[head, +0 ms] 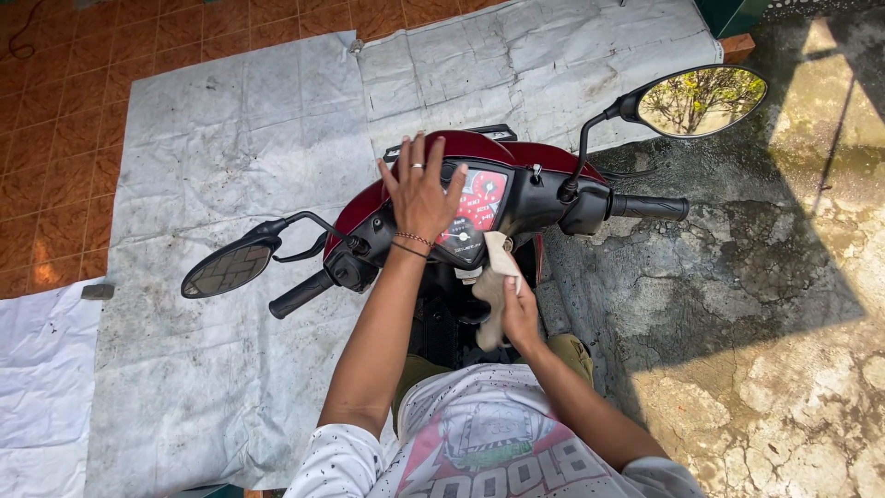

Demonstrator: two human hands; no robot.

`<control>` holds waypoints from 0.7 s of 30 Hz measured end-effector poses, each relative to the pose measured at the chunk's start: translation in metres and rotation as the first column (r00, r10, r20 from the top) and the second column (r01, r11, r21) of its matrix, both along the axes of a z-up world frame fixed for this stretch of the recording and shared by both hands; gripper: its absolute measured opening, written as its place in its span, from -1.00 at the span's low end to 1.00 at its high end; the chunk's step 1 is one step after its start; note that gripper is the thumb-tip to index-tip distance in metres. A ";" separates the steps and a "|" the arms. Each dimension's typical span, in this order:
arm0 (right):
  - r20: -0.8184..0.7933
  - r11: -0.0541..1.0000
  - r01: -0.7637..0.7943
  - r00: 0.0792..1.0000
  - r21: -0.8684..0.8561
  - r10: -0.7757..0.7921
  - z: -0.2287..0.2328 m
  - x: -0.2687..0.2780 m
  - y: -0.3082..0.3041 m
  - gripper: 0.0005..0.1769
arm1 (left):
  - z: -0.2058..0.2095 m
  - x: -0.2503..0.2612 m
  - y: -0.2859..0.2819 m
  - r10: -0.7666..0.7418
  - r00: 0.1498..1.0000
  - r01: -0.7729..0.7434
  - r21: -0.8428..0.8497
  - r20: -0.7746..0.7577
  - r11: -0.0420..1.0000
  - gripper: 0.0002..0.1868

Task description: The person wipes the dashboard, handlebars, and side mirrors of a red motorcycle using a white cloth. They clean the instrument cluster and surrounding areas thoroughly, moving the cloth between different sections of the bike's front.

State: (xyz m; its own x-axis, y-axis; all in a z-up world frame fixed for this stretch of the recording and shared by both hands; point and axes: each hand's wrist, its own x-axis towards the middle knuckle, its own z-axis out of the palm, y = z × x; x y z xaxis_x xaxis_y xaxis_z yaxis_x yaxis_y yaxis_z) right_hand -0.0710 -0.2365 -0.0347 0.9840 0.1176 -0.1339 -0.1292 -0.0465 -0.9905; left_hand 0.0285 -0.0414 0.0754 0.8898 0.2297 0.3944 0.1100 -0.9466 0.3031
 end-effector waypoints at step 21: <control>0.864 0.763 0.445 0.410 -0.468 0.291 -0.068 0.094 0.006 -0.37 | -0.012 0.004 0.005 -0.007 0.997 0.006 -0.006 -0.074 1.000 -0.35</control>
